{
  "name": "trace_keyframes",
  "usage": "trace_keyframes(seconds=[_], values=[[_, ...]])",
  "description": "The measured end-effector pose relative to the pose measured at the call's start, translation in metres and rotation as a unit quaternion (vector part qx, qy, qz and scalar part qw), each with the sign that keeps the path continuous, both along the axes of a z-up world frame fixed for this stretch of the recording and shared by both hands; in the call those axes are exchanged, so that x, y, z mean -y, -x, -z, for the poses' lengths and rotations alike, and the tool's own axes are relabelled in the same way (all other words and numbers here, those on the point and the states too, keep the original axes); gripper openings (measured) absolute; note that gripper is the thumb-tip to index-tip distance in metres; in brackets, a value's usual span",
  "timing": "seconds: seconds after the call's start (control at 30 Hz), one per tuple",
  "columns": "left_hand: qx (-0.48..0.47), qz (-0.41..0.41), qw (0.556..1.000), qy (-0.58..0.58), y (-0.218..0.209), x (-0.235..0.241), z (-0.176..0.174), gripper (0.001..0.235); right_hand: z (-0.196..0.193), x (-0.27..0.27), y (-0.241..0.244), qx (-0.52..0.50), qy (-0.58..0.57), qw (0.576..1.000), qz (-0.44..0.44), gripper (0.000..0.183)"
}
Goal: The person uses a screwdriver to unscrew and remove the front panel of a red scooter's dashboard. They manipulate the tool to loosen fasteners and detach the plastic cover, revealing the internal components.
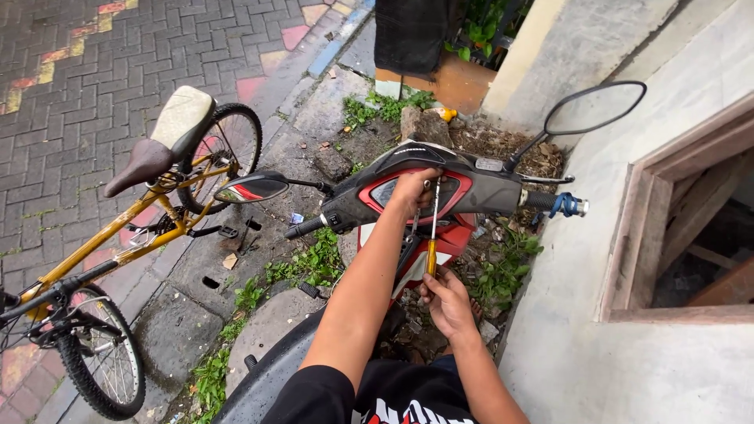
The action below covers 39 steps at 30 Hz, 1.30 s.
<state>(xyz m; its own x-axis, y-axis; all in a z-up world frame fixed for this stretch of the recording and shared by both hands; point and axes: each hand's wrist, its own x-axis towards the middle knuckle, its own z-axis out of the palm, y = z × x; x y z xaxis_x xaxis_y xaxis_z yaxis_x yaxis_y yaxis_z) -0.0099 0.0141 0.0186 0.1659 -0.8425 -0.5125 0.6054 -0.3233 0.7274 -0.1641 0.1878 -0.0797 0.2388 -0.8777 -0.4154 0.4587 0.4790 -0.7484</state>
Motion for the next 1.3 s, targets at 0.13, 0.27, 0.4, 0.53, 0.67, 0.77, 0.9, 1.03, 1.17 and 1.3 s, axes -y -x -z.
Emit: trace_keyframes(seconds=[0.13, 0.27, 0.4, 0.53, 0.67, 0.77, 0.9, 1.03, 1.17, 1.3], values=[[0.006, 0.003, 1.000, -0.008, -0.001, 0.001, 0.004, 0.033, 0.008, 0.001, 0.006, 0.003, -0.015, 1.000, 0.012, 0.040], [0.007, 0.001, 1.000, -0.008, -0.001, 0.004, 0.006, 0.033, -0.003, 0.001, 0.007, 0.037, -0.047, 0.998, 0.025, 0.033], [0.016, -0.006, 1.000, -0.013, 0.000, 0.007, 0.011, 0.035, -0.002, -0.001, 0.006, 0.057, -0.059, 0.996, 0.037, 0.025], [0.020, -0.002, 1.000, -0.015, 0.000, 0.001, 0.000, 0.034, -0.010, 0.003, 0.007, 0.051, -0.062, 0.996, 0.039, 0.022], [0.020, -0.004, 1.000, -0.019, 0.000, 0.008, 0.010, 0.035, 0.010, 0.007, 0.012, 0.024, -0.025, 0.998, 0.061, 0.024], [0.025, 0.003, 1.000, -0.017, 0.000, 0.012, 0.014, 0.035, 0.016, 0.012, 0.017, 0.010, -0.014, 0.998, 0.064, 0.025], [0.023, 0.003, 1.000, -0.016, 0.000, 0.001, 0.000, 0.035, -0.015, 0.001, 0.012, 0.012, -0.023, 0.998, 0.049, 0.036], [0.022, 0.004, 1.000, -0.013, 0.000, 0.005, 0.010, 0.037, -0.030, -0.004, 0.007, 0.020, -0.025, 0.999, 0.009, 0.049], [0.015, 0.004, 1.000, -0.010, 0.002, 0.007, 0.012, 0.036, -0.030, -0.003, 0.002, 0.063, -0.028, 0.998, -0.005, 0.033], [0.012, -0.004, 1.000, -0.003, 0.001, 0.003, 0.003, 0.033, -0.029, -0.001, 0.000, 0.055, -0.010, 0.998, -0.008, 0.015]])
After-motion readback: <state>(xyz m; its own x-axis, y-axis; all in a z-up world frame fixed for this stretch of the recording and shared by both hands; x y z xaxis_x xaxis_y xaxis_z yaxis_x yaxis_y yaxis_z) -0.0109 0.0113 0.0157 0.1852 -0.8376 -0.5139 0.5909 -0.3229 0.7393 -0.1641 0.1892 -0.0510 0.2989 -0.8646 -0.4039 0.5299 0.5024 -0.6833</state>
